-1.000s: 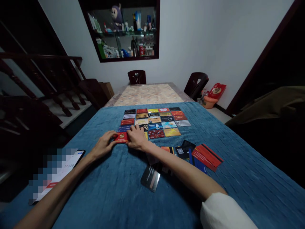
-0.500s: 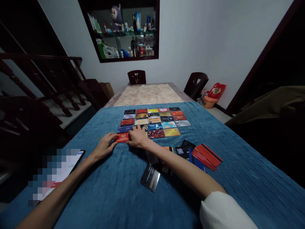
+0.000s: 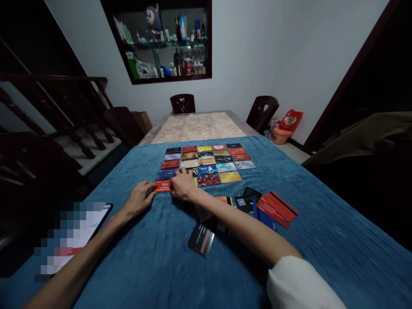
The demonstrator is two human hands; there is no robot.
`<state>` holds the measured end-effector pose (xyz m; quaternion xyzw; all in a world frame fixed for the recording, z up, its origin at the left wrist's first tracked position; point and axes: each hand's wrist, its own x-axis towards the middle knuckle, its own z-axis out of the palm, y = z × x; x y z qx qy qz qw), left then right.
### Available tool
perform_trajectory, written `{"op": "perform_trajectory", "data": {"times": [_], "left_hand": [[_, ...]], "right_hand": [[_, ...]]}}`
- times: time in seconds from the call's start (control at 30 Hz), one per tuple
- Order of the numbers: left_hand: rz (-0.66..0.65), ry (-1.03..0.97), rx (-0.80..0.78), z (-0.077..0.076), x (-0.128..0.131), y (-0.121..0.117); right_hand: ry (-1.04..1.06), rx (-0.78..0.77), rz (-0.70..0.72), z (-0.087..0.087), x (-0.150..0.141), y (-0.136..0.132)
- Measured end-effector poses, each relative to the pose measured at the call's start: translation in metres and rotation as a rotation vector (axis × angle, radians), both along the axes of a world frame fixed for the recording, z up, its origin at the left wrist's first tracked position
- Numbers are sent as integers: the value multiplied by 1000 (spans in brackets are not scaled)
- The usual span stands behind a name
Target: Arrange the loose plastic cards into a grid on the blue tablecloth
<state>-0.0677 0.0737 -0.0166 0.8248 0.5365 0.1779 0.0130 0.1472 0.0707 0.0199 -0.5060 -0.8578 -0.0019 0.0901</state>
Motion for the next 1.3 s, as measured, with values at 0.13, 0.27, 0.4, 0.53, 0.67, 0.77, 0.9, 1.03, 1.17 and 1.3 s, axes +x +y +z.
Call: {"op": "perform_trajectory", "data": {"times": [0.13,0.27,0.4,0.53,0.67,0.77,0.9,1.03,1.17,1.3], "left_hand": [[15,0,15,-1,0,0],[27,-7,30,-3,1,1],[23,-5,59,-2,2,-1],[27,-1,55,0,5,-3],[30,-7,70,1,6,-4],[23,-18,81,0,6,-3],[6,-46,88,-2,5,-1],[-1,-64,85,-4,2,2],[10,-24,85,-4,1,4],[14,17,98,-2,2,2]], "right_hand": [[2,2,-17,-2,0,-1],[-7,9,-12,-2,-1,-1],[-16,25,6,0,-1,0],[-33,12,12,2,-2,1],[-28,-2,-2,2,-3,1],[-23,-3,-5,2,-4,0],[-28,2,-3,2,-4,-1],[-40,-1,-5,3,-3,-1],[-49,-15,-8,4,-3,-2],[-44,-2,-3,4,-3,-2]]}}
